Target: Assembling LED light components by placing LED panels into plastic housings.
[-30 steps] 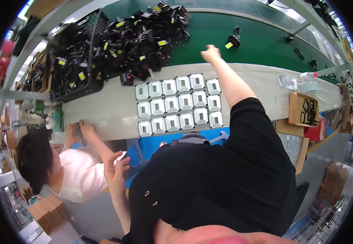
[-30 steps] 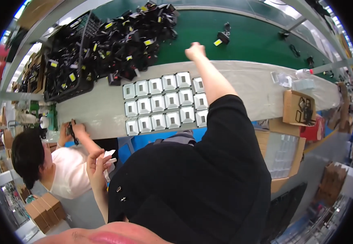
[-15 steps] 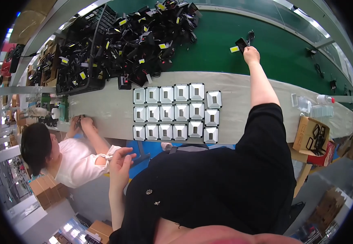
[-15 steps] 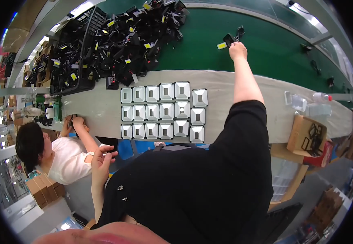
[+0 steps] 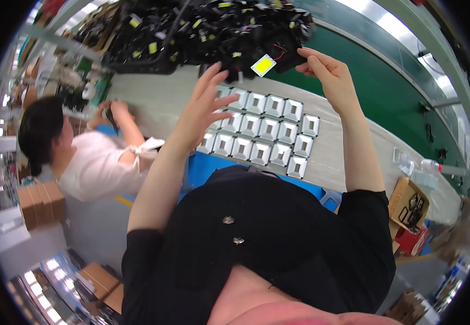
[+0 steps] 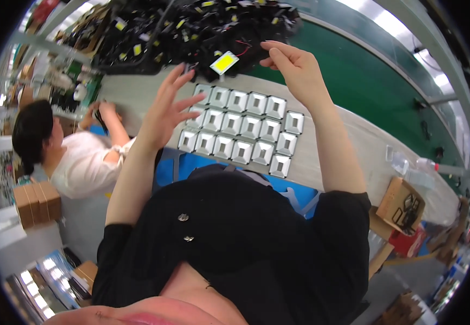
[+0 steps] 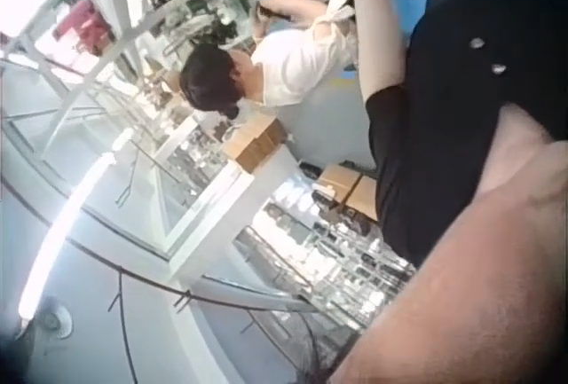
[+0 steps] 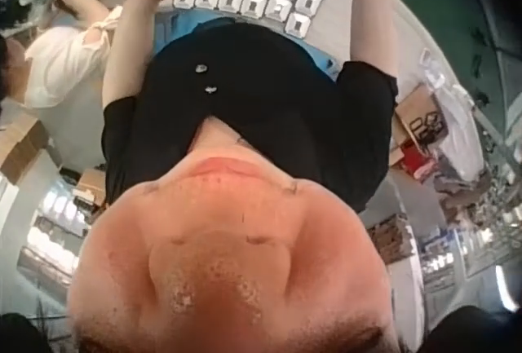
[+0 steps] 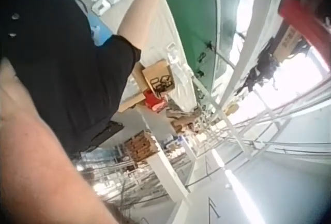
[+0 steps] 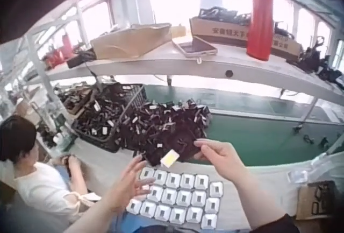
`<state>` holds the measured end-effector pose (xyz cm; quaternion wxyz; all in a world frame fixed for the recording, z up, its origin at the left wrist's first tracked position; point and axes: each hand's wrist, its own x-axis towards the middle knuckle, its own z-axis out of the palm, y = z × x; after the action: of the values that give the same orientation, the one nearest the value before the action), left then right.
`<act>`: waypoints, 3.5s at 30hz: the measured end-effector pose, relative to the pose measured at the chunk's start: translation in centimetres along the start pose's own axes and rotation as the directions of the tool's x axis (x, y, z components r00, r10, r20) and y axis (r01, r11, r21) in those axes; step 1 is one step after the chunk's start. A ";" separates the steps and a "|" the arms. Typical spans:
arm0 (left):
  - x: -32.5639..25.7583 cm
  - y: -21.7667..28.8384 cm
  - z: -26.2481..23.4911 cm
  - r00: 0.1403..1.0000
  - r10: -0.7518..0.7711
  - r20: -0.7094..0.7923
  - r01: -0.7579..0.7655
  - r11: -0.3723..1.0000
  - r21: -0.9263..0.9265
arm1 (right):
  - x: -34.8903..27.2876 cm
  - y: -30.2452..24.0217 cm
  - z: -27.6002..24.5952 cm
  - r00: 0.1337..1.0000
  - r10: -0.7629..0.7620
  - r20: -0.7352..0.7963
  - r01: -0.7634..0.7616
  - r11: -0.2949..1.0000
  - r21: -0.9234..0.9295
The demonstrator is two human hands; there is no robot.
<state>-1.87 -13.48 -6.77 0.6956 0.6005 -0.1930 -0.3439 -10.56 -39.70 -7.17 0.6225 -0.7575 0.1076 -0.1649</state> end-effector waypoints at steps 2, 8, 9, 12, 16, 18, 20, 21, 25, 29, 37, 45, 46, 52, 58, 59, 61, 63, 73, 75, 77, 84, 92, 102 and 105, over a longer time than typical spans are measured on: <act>-0.1 1.0 -0.2 0.996 0.066 0.066 -0.054 0.985 -0.165 | -1.3 -3.2 3.7 0.991 -0.076 0.108 0.063 0.991 0.120; -4.3 4.2 -4.2 0.986 0.158 0.056 -0.117 0.887 -0.447 | -3.2 -7.2 11.9 0.944 -0.239 0.230 0.208 0.967 0.150; -5.1 4.3 -4.8 0.985 0.173 -0.001 -0.160 0.905 -0.394 | -3.5 -7.8 13.2 0.947 -0.263 0.183 0.236 0.959 0.157; -7.3 4.1 -6.5 0.970 0.225 -0.095 -0.244 0.907 -0.342 | -5.2 -8.9 16.6 0.913 -0.408 0.022 0.405 0.897 -0.175; -9.3 4.2 -8.3 0.956 0.282 -0.078 -0.290 0.950 -0.117 | -5.3 -10.9 19.9 0.765 -0.633 0.122 0.621 0.673 -0.401; -9.9 4.1 -9.7 0.964 0.263 0.029 -0.262 0.965 -0.012 | -4.1 -11.7 20.8 0.821 -0.517 0.242 0.571 0.734 -0.367; -10.4 4.5 -10.6 0.992 0.120 0.045 -0.115 0.989 -0.090 | -2.8 -10.8 21.2 0.874 -0.216 0.436 0.361 0.888 -0.284; -10.4 4.6 -11.6 0.993 0.105 0.047 -0.100 0.991 -0.084 | -2.0 -10.3 21.6 0.848 -0.080 0.525 0.217 0.955 -0.204; -11.7 4.1 -12.0 0.984 0.162 -0.076 -0.176 0.951 -0.253 | -2.1 -7.4 24.1 0.949 -0.035 0.314 -0.023 0.984 0.179; -13.6 1.8 -11.1 0.978 0.200 -0.063 -0.209 0.959 -0.193 | -4.4 -6.2 28.3 0.987 -0.107 0.121 0.053 0.924 0.378; -15.5 3.1 -11.1 0.955 0.241 -0.174 -0.278 0.932 -0.232 | -6.1 -12.9 26.0 0.558 -0.810 0.179 0.821 0.508 -0.261; -15.4 4.2 -11.0 0.954 0.220 -0.205 -0.261 0.943 -0.205 | -4.7 -16.2 24.9 0.570 -0.716 0.404 0.822 0.498 -0.278; -15.4 4.4 -11.2 0.956 0.227 -0.186 -0.270 0.930 -0.251 | -4.3 -16.1 24.1 0.664 -0.636 0.393 0.746 0.599 -0.291; -14.3 5.5 -11.5 0.938 0.291 -0.190 -0.337 0.893 -0.299 | -3.3 -14.7 21.8 0.654 -0.571 0.497 0.747 0.591 -0.305; -12.9 5.3 -10.8 0.925 0.299 -0.235 -0.340 0.927 -0.160 | -2.9 -14.8 21.0 0.649 -0.589 0.483 0.758 0.561 -0.334; -12.6 5.3 -10.6 0.911 0.329 -0.250 -0.368 0.921 -0.127 | -3.1 -15.0 20.9 0.671 -0.567 0.478 0.730 0.617 -0.294; -12.1 5.2 -10.0 0.876 0.386 -0.289 -0.429 0.897 -0.103 | -3.4 -15.2 20.7 0.728 -0.509 0.458 0.651 0.722 -0.233; -11.7 5.3 -9.9 0.866 0.404 -0.296 -0.445 0.891 -0.086 | -3.3 -14.9 20.5 0.750 -0.488 0.447 0.620 0.755 -0.214; -10.8 5.7 -9.6 0.842 0.462 -0.279 -0.516 0.840 -0.166 | -4.0 -16.0 20.4 0.771 -0.520 0.367 0.623 0.735 -0.269; -10.7 5.7 -9.5 0.819 0.487 -0.303 -0.540 0.832 -0.125 | -4.0 -16.2 20.4 0.777 -0.514 0.363 0.615 0.740 -0.270; -10.7 6.0 -9.7 0.836 0.457 -0.306 -0.495 0.867 -0.059 | -4.0 -16.3 20.6 0.765 -0.527 0.371 0.633 0.722 -0.279; -11.4 7.2 -9.0 0.776 0.516 -0.362 -0.499 0.854 0.148 | -4.9 -16.4 21.3 0.609 -0.637 0.473 0.793 0.469 -0.389; -14.4 7.9 -9.5 0.888 0.436 -0.147 -0.452 0.887 -0.092 | -5.3 -16.3 23.3 0.416 -0.804 0.424 0.879 0.237 -0.414; -15.2 8.2 -10.4 0.873 0.483 -0.061 -0.486 0.872 -0.060 | -5.3 -16.3 24.8 0.396 -0.826 0.401 0.890 0.238 -0.389; -15.1 8.4 -10.5 0.891 0.452 -0.038 -0.454 0.888 -0.069 | -5.3 -16.8 24.5 0.423 -0.802 0.422 0.880 0.253 -0.402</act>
<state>-3.08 5.02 1.40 0.7807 0.5157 -0.3074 -0.1732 -6.74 -12.16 4.45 0.1837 -0.8518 -0.3102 -0.3802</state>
